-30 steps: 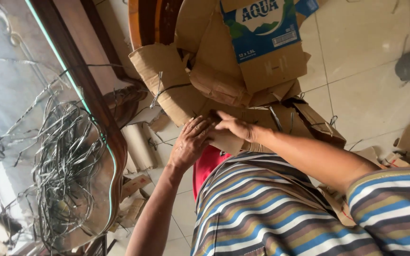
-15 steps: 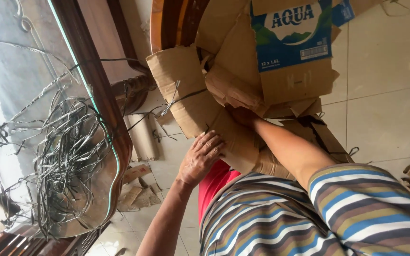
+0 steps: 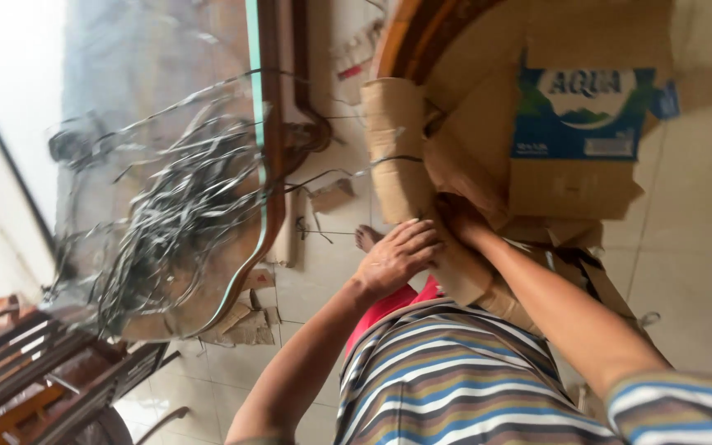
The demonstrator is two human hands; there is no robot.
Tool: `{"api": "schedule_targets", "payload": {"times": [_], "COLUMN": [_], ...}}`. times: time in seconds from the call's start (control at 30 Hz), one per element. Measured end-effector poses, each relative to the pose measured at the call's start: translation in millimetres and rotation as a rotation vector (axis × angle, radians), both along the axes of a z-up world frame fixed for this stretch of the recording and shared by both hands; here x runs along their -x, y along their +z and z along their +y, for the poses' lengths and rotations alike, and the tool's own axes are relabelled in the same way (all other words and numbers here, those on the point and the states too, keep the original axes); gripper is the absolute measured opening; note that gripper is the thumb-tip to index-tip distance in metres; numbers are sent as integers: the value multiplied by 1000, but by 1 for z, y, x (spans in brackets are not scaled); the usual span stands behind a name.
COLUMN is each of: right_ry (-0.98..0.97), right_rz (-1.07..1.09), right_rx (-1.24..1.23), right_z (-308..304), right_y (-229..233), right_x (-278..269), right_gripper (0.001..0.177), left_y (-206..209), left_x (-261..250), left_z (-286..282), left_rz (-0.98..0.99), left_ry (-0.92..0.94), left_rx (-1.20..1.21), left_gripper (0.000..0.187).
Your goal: Wrapping a wooden chair armrest with cardboard and securing it with wire for protection
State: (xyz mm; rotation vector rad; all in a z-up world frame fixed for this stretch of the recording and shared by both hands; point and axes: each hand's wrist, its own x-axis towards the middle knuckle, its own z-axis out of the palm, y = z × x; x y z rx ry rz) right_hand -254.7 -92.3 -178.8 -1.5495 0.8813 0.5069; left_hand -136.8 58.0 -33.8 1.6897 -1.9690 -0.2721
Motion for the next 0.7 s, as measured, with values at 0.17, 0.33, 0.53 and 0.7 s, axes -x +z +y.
{"api": "schedule_targets", "payload": {"times": [0.17, 0.33, 0.53, 0.7], "right_ry": [-32, -68, -345, -35], "right_rz": [-65, -81, -580, -807], "right_rx": [158, 283, 852, 848], "right_z": [0, 19, 48, 117], "right_y": [159, 138, 166, 216], "right_x": [-18, 2, -67, -178], "right_gripper": [46, 45, 10, 8], "left_y": [-10, 11, 17, -1], "left_x": [6, 4, -66, -86], "left_z": [10, 45, 126, 194], "left_rz": [49, 110, 223, 413], "left_ry": [33, 171, 425, 764], "left_rx": [71, 59, 102, -11], "left_gripper": [38, 49, 32, 18]}}
